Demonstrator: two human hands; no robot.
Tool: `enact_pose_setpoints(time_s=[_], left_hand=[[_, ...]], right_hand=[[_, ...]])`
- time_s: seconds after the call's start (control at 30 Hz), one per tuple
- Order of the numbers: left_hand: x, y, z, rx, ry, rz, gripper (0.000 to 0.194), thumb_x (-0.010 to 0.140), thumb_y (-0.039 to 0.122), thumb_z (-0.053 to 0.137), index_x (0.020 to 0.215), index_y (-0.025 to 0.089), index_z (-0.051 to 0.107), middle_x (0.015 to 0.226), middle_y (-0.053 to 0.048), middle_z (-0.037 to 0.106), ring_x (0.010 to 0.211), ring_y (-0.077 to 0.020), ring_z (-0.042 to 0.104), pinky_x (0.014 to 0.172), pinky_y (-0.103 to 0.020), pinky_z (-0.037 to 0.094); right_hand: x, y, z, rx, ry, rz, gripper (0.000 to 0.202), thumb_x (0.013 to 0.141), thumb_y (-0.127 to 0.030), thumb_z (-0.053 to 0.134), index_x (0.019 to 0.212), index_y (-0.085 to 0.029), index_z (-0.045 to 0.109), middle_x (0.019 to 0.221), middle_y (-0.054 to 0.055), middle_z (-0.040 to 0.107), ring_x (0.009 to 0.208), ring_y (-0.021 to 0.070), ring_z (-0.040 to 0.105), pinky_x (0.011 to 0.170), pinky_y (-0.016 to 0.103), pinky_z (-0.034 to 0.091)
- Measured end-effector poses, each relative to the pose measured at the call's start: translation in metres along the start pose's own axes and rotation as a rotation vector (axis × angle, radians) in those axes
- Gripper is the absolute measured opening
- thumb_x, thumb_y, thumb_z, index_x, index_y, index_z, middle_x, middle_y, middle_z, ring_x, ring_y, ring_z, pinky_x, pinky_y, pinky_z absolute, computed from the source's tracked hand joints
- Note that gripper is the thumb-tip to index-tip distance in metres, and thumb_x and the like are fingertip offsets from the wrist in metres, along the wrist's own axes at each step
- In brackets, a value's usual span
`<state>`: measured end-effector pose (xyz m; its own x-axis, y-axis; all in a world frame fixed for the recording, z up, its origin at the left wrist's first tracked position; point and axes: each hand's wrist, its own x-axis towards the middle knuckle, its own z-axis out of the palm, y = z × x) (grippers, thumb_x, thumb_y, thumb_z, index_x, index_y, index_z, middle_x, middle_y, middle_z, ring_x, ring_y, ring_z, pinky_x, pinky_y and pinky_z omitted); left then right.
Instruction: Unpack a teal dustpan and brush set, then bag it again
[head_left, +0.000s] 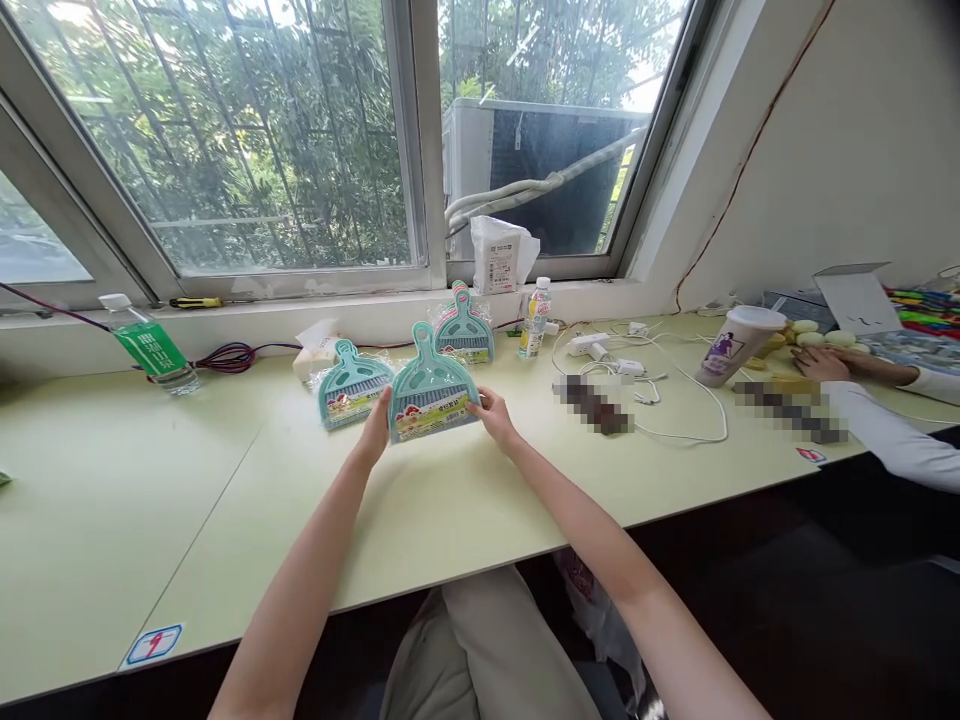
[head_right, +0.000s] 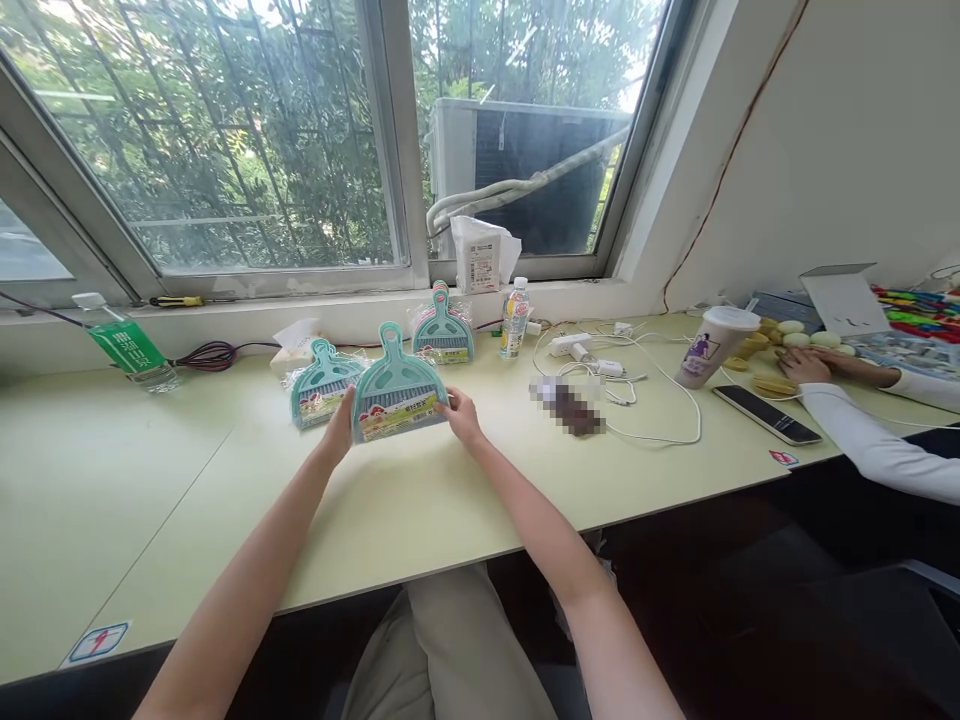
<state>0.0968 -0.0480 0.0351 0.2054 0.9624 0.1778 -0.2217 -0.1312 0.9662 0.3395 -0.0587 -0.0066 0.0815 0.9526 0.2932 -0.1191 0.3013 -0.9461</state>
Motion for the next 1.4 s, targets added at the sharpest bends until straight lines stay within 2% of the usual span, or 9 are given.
enact_pose_setpoints(time_s=[0.17,0.37,0.5,0.57,0.77,0.93,1.2,1.27,1.4], left_hand=[[-0.013,0.001,0.008,0.033,-0.036,-0.039,0.066,0.076,0.063,0.065,0.127,0.022,0.058,0.117,-0.010,0.069,0.116,-0.0316,0.061,0.092,-0.040,0.053],[-0.015,-0.004,0.013,0.006,0.036,-0.147,0.060,0.068,0.051,0.078,0.117,0.020,0.059,0.117,-0.012,0.069,0.109,-0.0317,0.065,0.088,-0.039,0.055],[-0.012,-0.014,0.013,-0.027,0.099,-0.176,0.060,0.069,0.049,0.078,0.118,0.022,0.056,0.114,-0.011,0.070,0.105,-0.0301,0.067,0.083,-0.037,0.057],[-0.010,-0.017,0.012,-0.031,0.102,-0.162,0.059,0.069,0.049,0.078,0.118,0.023,0.056,0.112,-0.010,0.070,0.104,-0.0291,0.068,0.080,-0.036,0.058],[-0.005,-0.022,0.005,-0.039,0.162,-0.120,0.060,0.070,0.048,0.077,0.120,0.024,0.056,0.110,-0.008,0.070,0.098,-0.0256,0.069,0.076,-0.032,0.058],[-0.001,-0.023,-0.002,-0.085,0.257,-0.100,0.061,0.075,0.049,0.071,0.129,0.028,0.050,0.114,-0.006,0.068,0.105,-0.0239,0.066,0.082,-0.034,0.057],[-0.002,-0.022,0.003,-0.108,0.224,-0.151,0.054,0.078,0.052,0.067,0.123,0.027,0.052,0.110,-0.006,0.068,0.103,-0.0239,0.065,0.078,-0.034,0.056],[-0.004,-0.020,0.005,-0.141,0.194,-0.186,0.048,0.079,0.048,0.067,0.119,0.026,0.055,0.111,-0.005,0.068,0.099,-0.0221,0.065,0.074,-0.032,0.056],[-0.010,-0.014,0.009,-0.182,0.064,-0.256,0.044,0.077,0.037,0.069,0.117,0.022,0.058,0.109,-0.005,0.069,0.089,-0.0185,0.066,0.070,-0.029,0.054]], right_hand=[[-0.007,-0.008,0.002,-0.280,0.020,-0.063,0.039,0.081,-0.044,0.065,0.113,-0.021,0.062,0.095,0.007,0.072,0.084,0.0222,0.068,0.078,0.038,0.055],[-0.019,-0.018,0.007,-0.893,0.089,-0.497,0.052,0.087,-0.020,0.056,0.137,-0.022,0.043,0.143,0.013,0.048,0.129,0.0269,0.046,0.103,0.045,0.041],[-0.025,-0.024,0.011,-1.099,-0.148,-0.580,0.020,0.096,-0.024,0.048,0.107,-0.023,0.064,0.113,0.008,0.068,0.110,0.0220,0.058,0.099,0.038,0.038],[-0.026,-0.023,0.014,-1.169,-0.275,-0.595,0.023,0.098,-0.028,0.046,0.091,-0.021,0.066,0.093,0.006,0.072,0.094,0.0195,0.061,0.095,0.035,0.037],[-0.028,-0.021,0.019,-1.273,-0.251,-0.600,0.028,0.099,-0.029,0.044,0.089,-0.018,0.067,0.085,0.008,0.073,0.088,0.0196,0.061,0.088,0.035,0.032],[-0.028,-0.020,0.015,-1.080,-0.260,-0.376,0.025,0.097,-0.030,0.047,0.089,-0.023,0.069,0.091,0.005,0.073,0.079,0.0173,0.063,0.070,0.028,0.037],[-0.018,-0.010,0.017,-0.169,-0.057,0.306,0.029,0.080,-0.048,0.068,0.083,-0.019,0.064,0.053,-0.003,0.062,0.037,0.0102,0.049,0.041,0.023,0.035],[-0.017,-0.009,0.015,-0.036,-0.031,0.404,0.028,0.073,-0.039,0.076,0.084,-0.018,0.062,0.059,-0.001,0.066,0.043,0.0108,0.056,0.043,0.022,0.040],[-0.014,-0.001,0.011,0.104,0.068,0.358,0.032,0.062,-0.027,0.083,0.084,-0.018,0.061,0.071,-0.001,0.068,0.063,0.0112,0.064,0.063,0.023,0.051]])
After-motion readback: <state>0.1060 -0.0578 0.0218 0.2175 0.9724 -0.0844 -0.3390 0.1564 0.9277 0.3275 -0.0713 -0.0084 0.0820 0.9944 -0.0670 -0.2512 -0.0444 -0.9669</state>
